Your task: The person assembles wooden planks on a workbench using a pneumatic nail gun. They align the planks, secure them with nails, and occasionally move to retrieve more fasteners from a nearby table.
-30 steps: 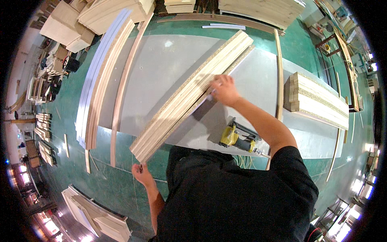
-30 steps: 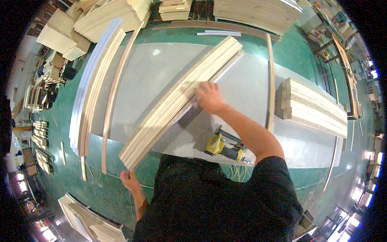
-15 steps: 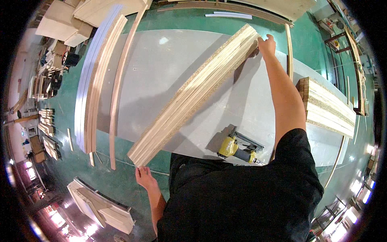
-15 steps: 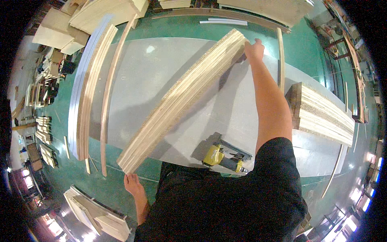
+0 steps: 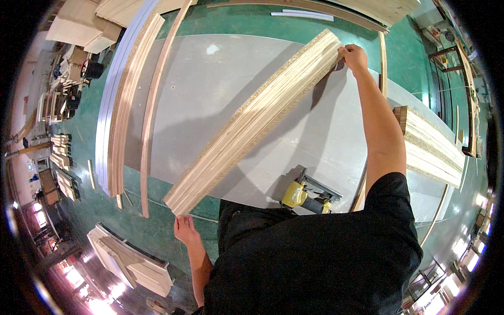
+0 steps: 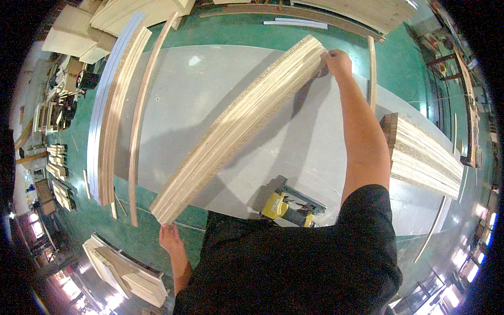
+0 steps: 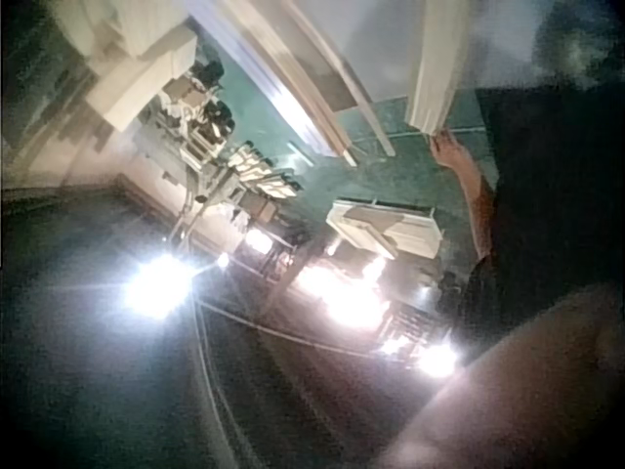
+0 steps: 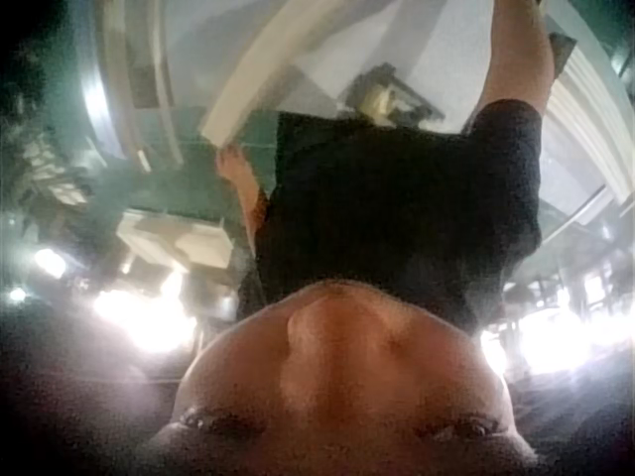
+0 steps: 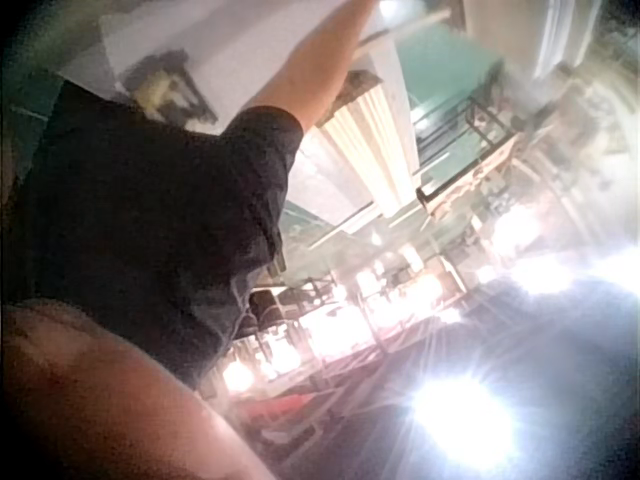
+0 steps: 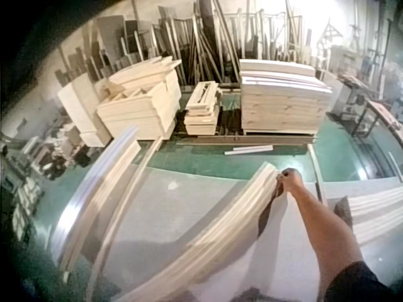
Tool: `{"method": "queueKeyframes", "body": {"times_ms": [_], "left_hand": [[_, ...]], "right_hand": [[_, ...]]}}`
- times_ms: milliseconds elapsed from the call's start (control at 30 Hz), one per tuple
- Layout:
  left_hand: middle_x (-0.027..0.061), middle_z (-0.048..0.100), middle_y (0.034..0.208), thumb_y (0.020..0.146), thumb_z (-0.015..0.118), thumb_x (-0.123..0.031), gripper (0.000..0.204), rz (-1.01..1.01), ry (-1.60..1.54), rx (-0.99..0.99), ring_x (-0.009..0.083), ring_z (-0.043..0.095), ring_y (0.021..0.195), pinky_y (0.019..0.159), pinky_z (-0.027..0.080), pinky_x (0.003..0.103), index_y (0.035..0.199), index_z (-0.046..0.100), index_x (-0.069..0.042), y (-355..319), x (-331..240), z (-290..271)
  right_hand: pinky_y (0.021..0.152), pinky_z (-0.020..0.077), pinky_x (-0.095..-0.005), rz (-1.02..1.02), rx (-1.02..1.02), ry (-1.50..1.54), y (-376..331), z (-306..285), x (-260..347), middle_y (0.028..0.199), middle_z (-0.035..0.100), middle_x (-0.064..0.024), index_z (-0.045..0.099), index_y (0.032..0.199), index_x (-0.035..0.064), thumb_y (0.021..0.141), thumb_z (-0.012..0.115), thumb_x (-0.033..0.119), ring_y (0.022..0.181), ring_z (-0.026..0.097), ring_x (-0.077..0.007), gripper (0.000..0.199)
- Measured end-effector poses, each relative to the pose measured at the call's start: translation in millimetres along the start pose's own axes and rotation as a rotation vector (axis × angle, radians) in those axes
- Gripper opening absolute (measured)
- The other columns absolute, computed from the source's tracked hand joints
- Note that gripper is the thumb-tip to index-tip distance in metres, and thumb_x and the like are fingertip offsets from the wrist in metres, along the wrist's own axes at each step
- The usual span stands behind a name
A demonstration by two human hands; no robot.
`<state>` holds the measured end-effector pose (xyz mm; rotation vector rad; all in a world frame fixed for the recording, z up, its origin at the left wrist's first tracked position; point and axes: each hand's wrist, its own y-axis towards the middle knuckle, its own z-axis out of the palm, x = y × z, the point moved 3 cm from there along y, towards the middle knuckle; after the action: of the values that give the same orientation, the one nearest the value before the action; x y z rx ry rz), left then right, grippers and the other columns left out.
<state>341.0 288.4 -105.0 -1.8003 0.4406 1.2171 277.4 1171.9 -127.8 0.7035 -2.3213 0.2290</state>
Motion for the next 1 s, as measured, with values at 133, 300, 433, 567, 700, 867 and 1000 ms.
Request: {"method": "queueKeyframes", "body": {"times_ms": [133, 300, 433, 567, 700, 867, 1000], "left_hand": [[0.01, 0.064, 0.104, 0.096, 0.068, -0.012, 0.025, -0.017, -0.051, 0.008, 0.0221, 0.062, 0.091, 0.086, 0.057, 0.038, 0.116, 0.061, 0.002, 4.6, 1.9, -2.7], [0.0101, 0.063, 0.101, 0.095, 0.069, -0.012, 0.024, -0.038, -0.072, 0.02, 0.0224, 0.062, 0.09, 0.085, 0.057, 0.038, 0.112, 0.06, 0.002, 7.9, -0.1, -7.0], [0.0097, 0.063, 0.1, 0.094, 0.07, -0.013, 0.024, -0.036, -0.053, 0.007, 0.023, 0.062, 0.089, 0.085, 0.057, 0.037, 0.11, 0.06, 0.002, 11.5, 0.6, -10.9], [0.0088, 0.064, 0.097, 0.094, 0.071, -0.012, 0.021, -0.039, -0.088, 0.053, 0.0223, 0.063, 0.086, 0.083, 0.057, 0.037, 0.107, 0.061, 0.001, 12.3, 1.8, -8.2], [0.0083, 0.065, 0.094, 0.094, 0.07, -0.011, 0.018, -0.031, -0.028, 0.093, 0.0217, 0.064, 0.084, 0.084, 0.057, 0.037, 0.105, 0.062, 0.001, 14.6, -2.5, -13.9], [0.0079, 0.066, 0.094, 0.094, 0.07, -0.009, 0.016, -0.046, 0.0, 0.089, 0.0217, 0.065, 0.085, 0.084, 0.057, 0.037, 0.105, 0.062, 0.001, 17.6, -2.7, -16.0], [0.0076, 0.066, 0.095, 0.094, 0.071, -0.01, 0.018, -0.048, -0.013, 0.085, 0.0213, 0.064, 0.085, 0.085, 0.056, 0.037, 0.105, 0.062, 0.001, 19.3, -0.9, -14.7]], "right_hand": [[0.065, 0.0541, -0.032, 0.038, -0.02, -0.027, 0.2, -0.4, -3.9, 0.083, 0.073, -0.0105, 0.074, 0.099, -0.0008, 0.088, 0.076, 0.033, 0.067, 0.068, -0.0166, 0.036], [0.065, 0.0538, -0.0326, 0.051, -0.031, -0.032, -1.0, -0.5, -2.0, 0.08, 0.073, -0.0106, 0.074, 0.098, -0.0003, 0.087, 0.076, 0.033, 0.067, 0.069, -0.0165, 0.035], [0.065, 0.0531, -0.033, 0.101, -0.033, 0.011, -5.1, 0.3, 3.9, 0.081, 0.073, -0.0107, 0.074, 0.098, -0.0005, 0.087, 0.076, 0.033, 0.067, 0.068, -0.0171, 0.035], [0.066, 0.0523, -0.0341, 0.097, -0.079, -0.02, -2.8, 1.3, -4.0, 0.081, 0.073, -0.0105, 0.074, 0.099, 0.0003, 0.087, 0.076, 0.034, 0.067, 0.068, -0.0184, 0.036], [0.088, 0.0524, -0.0415, 0.164, 0.016, -0.011, -11.0, 1.5, 7.3, 0.105, 0.073, -0.0196, 0.072, 0.109, 0.0011, 0.085, 0.073, 0.04, 0.099, 0.07, -0.0347, 0.046], [0.086, 0.0525, -0.0429, 0.123, 0.005, 0.007, -12.2, 3.2, 5.8, 0.1, 0.074, -0.0198, 0.073, 0.106, 0.0013, 0.087, 0.071, 0.041, 0.097, 0.07, -0.0357, 0.044], [0.085, 0.0527, -0.0436, 0.107, 0.016, -0.02, -3.0, 3.4, -1.7, 0.096, 0.074, -0.0206, 0.075, 0.101, 0.0016, 0.086, 0.071, 0.042, 0.094, 0.07, -0.0368, 0.043]]}}
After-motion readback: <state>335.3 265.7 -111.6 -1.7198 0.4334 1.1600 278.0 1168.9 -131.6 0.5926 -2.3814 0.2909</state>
